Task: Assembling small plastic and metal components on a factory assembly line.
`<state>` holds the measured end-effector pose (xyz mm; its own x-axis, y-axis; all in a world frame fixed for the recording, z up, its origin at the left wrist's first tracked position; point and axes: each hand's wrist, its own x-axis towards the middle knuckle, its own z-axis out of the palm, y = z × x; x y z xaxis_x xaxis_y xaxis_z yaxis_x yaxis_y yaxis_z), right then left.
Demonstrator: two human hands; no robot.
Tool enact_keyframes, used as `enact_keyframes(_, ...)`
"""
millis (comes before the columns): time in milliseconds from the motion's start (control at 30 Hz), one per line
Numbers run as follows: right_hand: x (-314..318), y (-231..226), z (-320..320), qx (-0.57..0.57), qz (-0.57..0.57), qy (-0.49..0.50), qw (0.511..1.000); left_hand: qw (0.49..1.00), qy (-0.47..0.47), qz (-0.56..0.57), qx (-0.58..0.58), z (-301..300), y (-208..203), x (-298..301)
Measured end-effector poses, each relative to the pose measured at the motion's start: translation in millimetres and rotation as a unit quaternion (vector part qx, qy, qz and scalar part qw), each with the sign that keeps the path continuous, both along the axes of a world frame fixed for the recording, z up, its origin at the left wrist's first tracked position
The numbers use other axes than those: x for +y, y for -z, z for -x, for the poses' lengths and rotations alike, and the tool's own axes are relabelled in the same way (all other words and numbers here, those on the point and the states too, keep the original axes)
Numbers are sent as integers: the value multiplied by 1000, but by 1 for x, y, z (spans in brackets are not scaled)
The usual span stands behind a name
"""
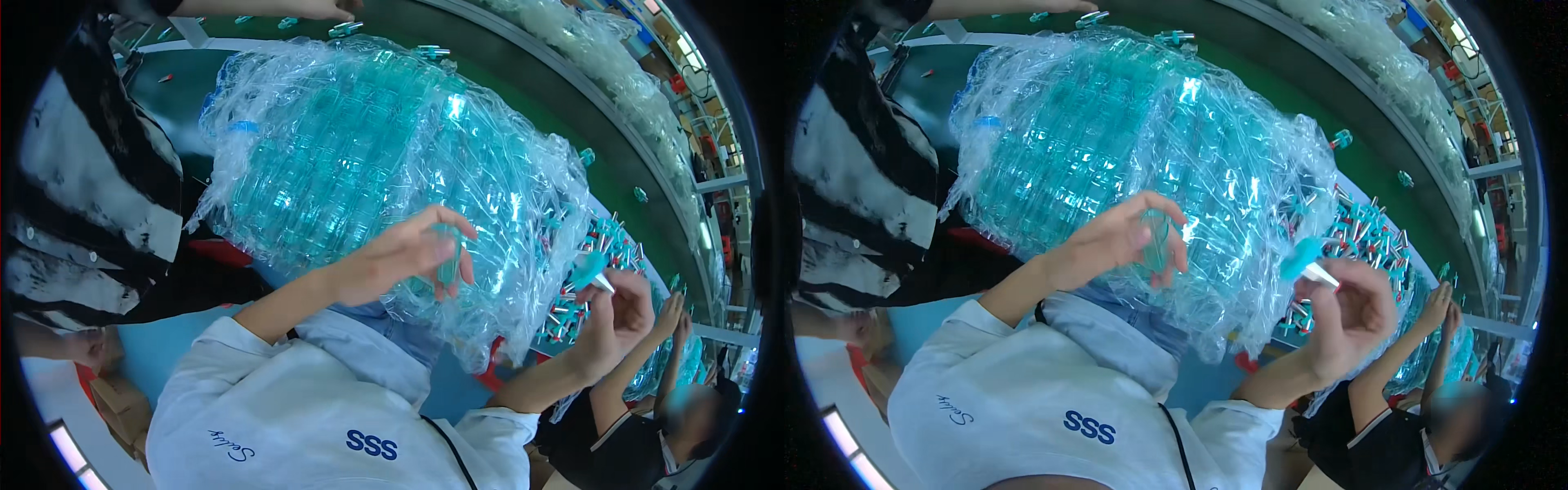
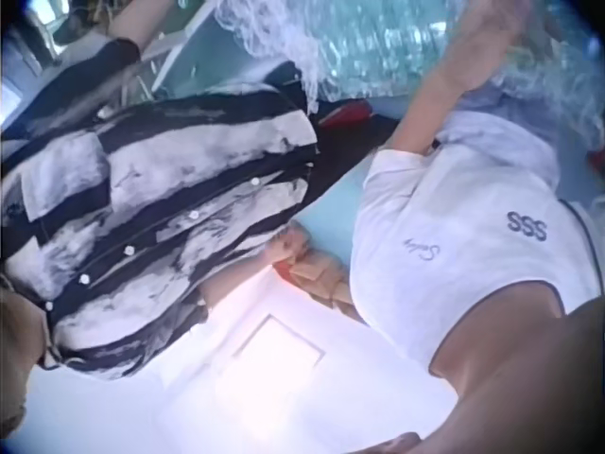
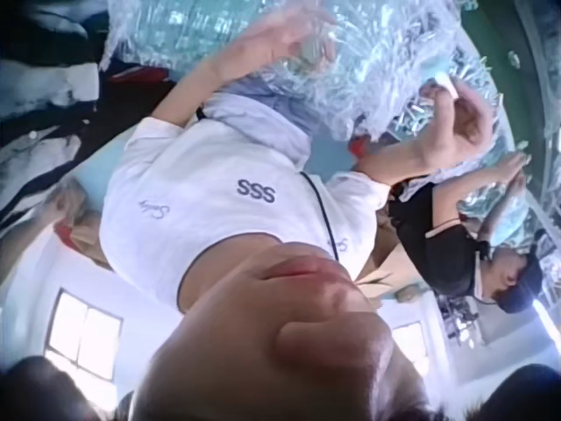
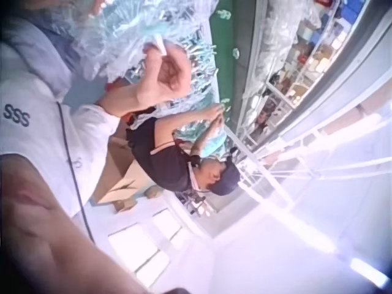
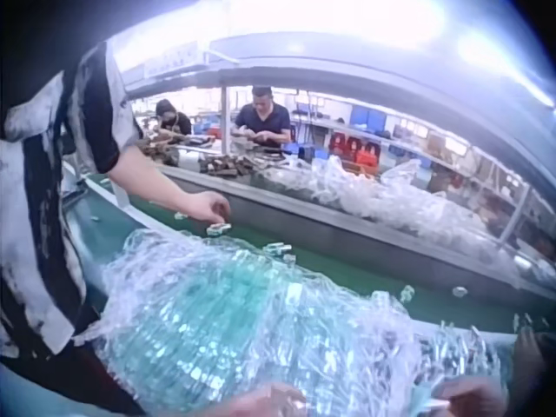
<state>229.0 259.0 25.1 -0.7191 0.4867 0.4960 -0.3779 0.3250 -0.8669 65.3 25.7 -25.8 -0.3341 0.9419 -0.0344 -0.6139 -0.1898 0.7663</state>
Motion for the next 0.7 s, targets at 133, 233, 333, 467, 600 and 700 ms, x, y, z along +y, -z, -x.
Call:
enact_keyframes(133, -28, -11, -8, -67, -33, -34, 997, 907, -109, 121, 389, -1, -15, -9)
enact_keyframes(233, -43, -7, -6, -62, -85, 0, 994, 839, -160, 15, 520, 7, -8, -6)
enact_keyframes(333, -62, -7, 6, -73, -104, 18, 992, 852, -149, -5, 501, 6, -16, -9)
enact_keyframes(467, -67, -7, 24, -49, -172, -6, 984, 874, -192, -35, 445, 6, -8, -5)
enact_keyframes(600, -73, -11, 32, -47, -207, -9, 977, 872, -166, -62, 456, 15, -11, -6)
enact_keyframes(700, -78, -9, 38, -68, -191, 6, 979, 873, -166, -56, 454, 22, -9, -10)
